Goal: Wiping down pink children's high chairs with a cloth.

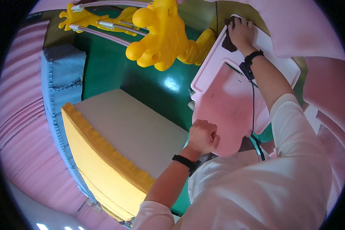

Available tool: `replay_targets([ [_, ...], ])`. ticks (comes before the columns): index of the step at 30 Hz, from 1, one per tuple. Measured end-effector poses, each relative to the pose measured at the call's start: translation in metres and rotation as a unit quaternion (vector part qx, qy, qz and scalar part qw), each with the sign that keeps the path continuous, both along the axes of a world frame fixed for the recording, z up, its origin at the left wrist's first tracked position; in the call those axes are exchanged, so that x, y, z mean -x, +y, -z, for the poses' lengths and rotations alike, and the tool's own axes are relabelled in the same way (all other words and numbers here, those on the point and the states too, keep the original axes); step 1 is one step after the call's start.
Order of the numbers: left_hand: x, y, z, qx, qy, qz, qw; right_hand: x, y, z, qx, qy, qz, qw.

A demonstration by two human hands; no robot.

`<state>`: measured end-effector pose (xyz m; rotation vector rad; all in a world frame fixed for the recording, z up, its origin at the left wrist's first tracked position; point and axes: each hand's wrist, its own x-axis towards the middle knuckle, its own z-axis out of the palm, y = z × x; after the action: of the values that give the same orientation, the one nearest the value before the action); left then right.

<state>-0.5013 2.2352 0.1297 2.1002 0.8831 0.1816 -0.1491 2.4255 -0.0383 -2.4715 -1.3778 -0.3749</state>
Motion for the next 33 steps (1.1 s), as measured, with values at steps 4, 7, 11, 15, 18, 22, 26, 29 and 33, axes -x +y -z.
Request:
replay_targets([
  [4,-0.001,0.001,0.001,-0.001,-0.002,0.004,1.0,0.02,-0.009,-0.005,-0.002,0.01,-0.045,0.999],
  [7,-0.001,0.0,0.0,-0.001,0.005,0.012,1.0,0.05,-0.028,-0.01,-0.035,0.04,-0.064,0.997],
  [11,0.0,0.0,0.002,-0.011,0.015,0.014,1.0,0.092,-0.057,-0.024,-0.059,0.075,-0.125,0.988],
  [15,0.0,0.0,0.002,-0.013,0.011,0.018,1.0,0.122,-0.081,-0.037,-0.05,0.136,-0.191,0.971],
  [18,-0.001,0.0,0.001,-0.011,0.011,0.018,1.0,0.147,-0.102,-0.027,-0.043,0.152,-0.243,0.957],
  [22,0.0,-0.003,0.003,-0.017,0.013,0.011,1.0,0.201,-0.138,-0.029,-0.054,0.198,-0.376,0.904],
  [26,-0.001,-0.003,0.005,-0.025,0.007,0.008,1.0,0.206,-0.141,-0.026,-0.056,0.25,-0.442,0.86],
  [29,-0.001,-0.002,0.006,-0.027,0.005,0.002,1.0,0.179,-0.126,-0.013,-0.052,0.196,-0.522,0.829],
  [33,0.004,0.0,0.002,-0.009,0.043,-0.005,0.999,0.092,-0.075,-0.015,0.027,0.187,-0.376,0.907],
])
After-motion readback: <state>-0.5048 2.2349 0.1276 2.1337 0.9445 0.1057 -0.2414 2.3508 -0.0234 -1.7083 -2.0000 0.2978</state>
